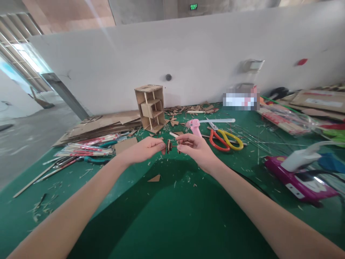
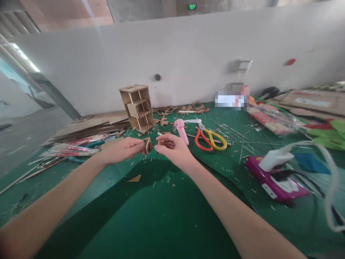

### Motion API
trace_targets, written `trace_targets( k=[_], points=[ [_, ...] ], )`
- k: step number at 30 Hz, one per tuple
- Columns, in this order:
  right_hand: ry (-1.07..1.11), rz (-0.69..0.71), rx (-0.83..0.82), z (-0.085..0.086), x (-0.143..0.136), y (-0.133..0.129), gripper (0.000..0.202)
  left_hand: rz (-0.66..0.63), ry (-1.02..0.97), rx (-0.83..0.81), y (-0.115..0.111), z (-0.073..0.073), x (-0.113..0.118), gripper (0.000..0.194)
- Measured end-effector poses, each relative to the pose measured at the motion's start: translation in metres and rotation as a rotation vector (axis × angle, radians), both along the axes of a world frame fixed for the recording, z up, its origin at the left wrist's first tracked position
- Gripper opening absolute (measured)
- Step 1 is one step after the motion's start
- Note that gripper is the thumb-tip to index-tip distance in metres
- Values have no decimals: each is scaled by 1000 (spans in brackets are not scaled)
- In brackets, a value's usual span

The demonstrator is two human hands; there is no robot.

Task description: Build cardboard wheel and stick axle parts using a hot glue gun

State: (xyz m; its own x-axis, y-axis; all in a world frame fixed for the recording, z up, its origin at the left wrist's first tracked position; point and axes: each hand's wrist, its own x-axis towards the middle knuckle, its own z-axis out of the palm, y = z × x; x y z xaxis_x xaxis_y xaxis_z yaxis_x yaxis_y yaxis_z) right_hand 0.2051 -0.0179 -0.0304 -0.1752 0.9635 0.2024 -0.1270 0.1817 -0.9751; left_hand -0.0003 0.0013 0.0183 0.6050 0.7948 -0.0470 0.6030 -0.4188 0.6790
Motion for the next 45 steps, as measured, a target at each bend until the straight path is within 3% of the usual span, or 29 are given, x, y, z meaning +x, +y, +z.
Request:
trace_targets(
  k=[5, 14, 18, 22, 25, 29, 32, 34, 36, 40, 45],
  points=[
    [-33, -32, 43, 1, 2, 1, 26, 14, -20, -44, 0, -3, 1, 41],
    [-81, -64, 151, -2, 5, 5, 33, 2, -311, -354, 2, -17, -1, 33],
    [-243, -94, 320, 1, 8, 1, 36, 13, -425, -464, 5, -25, -3, 24],
    [-561, -258, 515, 10, 16, -6, 26, 167, -635, -473, 15, -36, -5, 15],
    [-715, -488, 571, 9, 22, -6, 18, 288, -855, -438, 24, -43, -8, 12],
    [-678, -873, 479, -5, 30, 6, 28, 390, -964, -346, 29, -45, -11, 19],
    [-636, -1022, 357, -16, 35, 17, 29, 452, -933, -297, 28, -41, -8, 22],
    [-695, -999, 312, -20, 38, 23, 45, 469, -918, -265, 25, -38, -5, 22],
    [-818, -871, 300, -23, 39, 28, 57, 463, -895, -224, 22, -35, -2, 22],
    [-1034, -627, 332, -27, 43, 35, 36, 407, -829, -155, 16, -34, 3, 24],
    [-1165, -632, 338, -25, 46, 42, 30, 395, -790, -137, 13, -38, 8, 20]
  ],
)
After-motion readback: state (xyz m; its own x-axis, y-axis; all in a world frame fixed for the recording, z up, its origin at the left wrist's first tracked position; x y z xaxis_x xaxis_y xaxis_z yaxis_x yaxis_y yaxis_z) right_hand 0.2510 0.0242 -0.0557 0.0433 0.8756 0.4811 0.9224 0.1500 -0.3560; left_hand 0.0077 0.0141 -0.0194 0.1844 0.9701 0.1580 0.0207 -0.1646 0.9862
